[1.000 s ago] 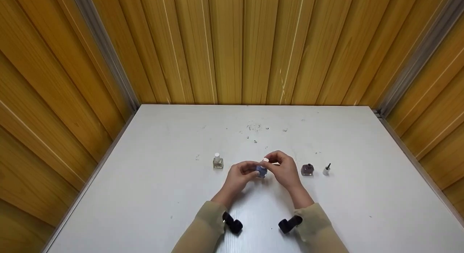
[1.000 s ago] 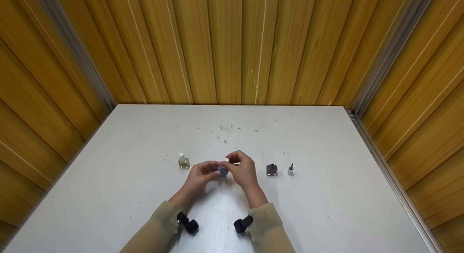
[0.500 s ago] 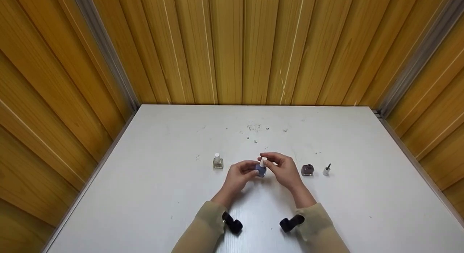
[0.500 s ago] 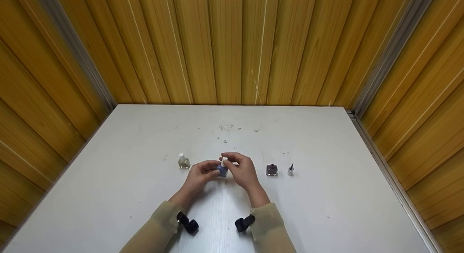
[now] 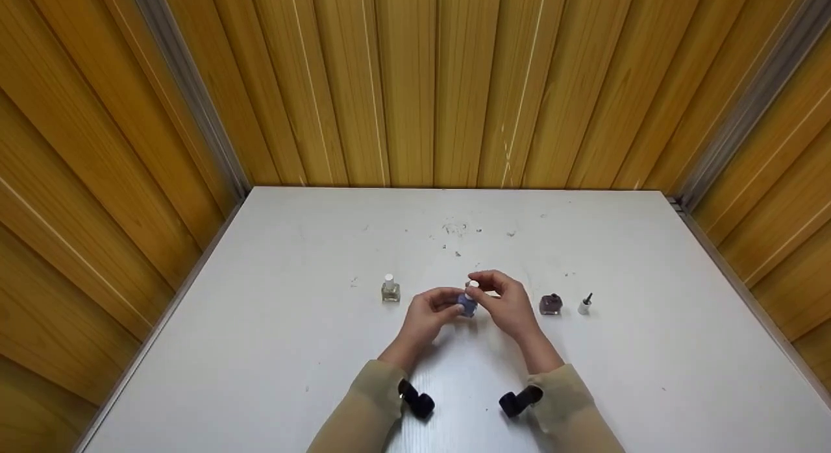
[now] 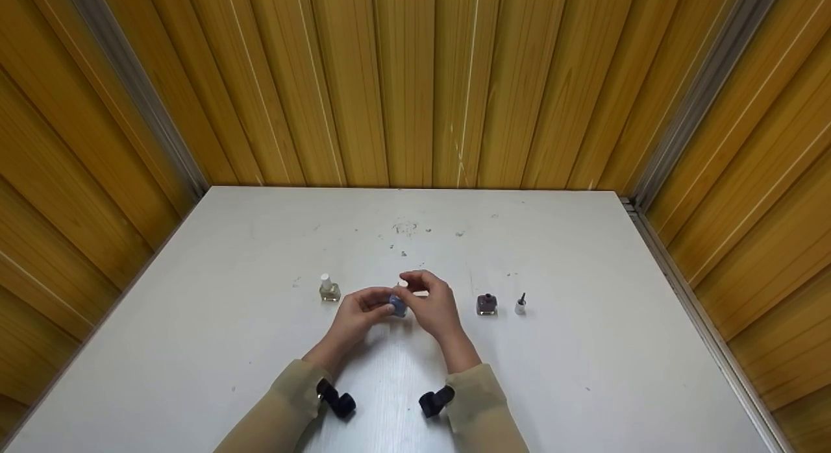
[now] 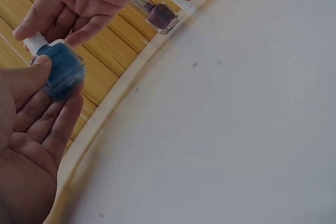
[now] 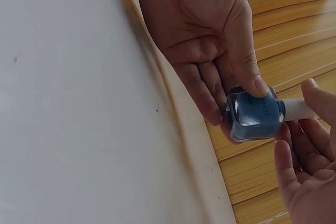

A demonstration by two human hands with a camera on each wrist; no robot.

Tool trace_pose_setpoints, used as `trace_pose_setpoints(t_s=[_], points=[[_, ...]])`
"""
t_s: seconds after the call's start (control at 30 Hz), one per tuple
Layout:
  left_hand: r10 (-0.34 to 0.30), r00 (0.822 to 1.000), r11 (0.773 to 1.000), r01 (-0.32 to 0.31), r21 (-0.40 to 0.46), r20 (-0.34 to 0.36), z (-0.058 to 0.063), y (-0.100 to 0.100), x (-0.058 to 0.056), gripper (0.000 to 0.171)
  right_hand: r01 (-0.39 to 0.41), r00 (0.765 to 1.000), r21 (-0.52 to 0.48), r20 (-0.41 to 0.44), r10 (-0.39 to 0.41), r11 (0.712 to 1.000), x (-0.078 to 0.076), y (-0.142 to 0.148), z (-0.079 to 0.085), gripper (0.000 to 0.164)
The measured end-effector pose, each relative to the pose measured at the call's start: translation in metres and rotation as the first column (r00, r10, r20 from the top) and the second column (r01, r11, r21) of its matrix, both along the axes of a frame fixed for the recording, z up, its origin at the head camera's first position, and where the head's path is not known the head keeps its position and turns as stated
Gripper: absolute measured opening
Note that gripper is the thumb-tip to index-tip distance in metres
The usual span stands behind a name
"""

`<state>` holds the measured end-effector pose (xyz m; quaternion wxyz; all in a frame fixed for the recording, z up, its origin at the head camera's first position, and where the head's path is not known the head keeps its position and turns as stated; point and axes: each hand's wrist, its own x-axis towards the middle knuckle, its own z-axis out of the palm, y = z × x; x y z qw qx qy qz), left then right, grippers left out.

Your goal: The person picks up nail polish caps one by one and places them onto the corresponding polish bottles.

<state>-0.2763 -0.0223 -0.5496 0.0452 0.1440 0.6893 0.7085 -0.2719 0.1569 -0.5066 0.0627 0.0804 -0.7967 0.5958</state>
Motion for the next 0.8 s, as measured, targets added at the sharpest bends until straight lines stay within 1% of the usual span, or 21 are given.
trace_pose_setpoints(t_s=[0.13,0.23,0.33,0.47,0.57,0.7,0.8], points=[[0.005,1.0,1.0,-0.005,0.002,-0.004,-0.0004,-0.0003,-0.001,0.029,-0.078,0.997,0.003,0.012,0.078,0.997,0.0001,0.0022,0.0013,0.03],[0.013,1.0,1.0,-0.014,-0.011,-0.003,0.0001,-0.0005,-0.0011,0.029,-0.084,0.996,0.017,0.018,0.084,0.996,0.0006,0.0032,0.0019,0.028],[0.015,1.0,1.0,-0.015,-0.021,0.004,0.001,-0.0006,-0.0011,0.029,-0.061,0.998,0.014,0.003,0.061,0.998,0.001,0.0028,0.0021,0.022],[0.009,1.0,1.0,-0.008,-0.008,0.013,0.0014,0.0001,-0.0007,0.029,-0.02,0.999,-0.006,-0.027,0.02,1.0,0.0006,0.0018,0.0008,0.016],[0.002,1.0,1.0,-0.002,0.001,0.006,0.0013,0.0005,0.0003,0.028,0.019,0.999,0.006,-0.039,-0.019,1.0,0.0003,0.0011,-0.0006,0.013],[0.003,1.0,1.0,-0.003,-0.022,0.005,0.0019,0.0003,0.0019,0.028,0.077,0.997,0.027,-0.027,-0.076,0.997,0.0001,-0.0011,-0.0013,0.013],[0.006,1.0,0.999,-0.006,-0.039,0.009,0.0018,-0.0002,0.0024,0.028,0.1,0.995,0.037,-0.008,-0.1,0.994,0.0005,-0.0029,-0.0013,0.016]])
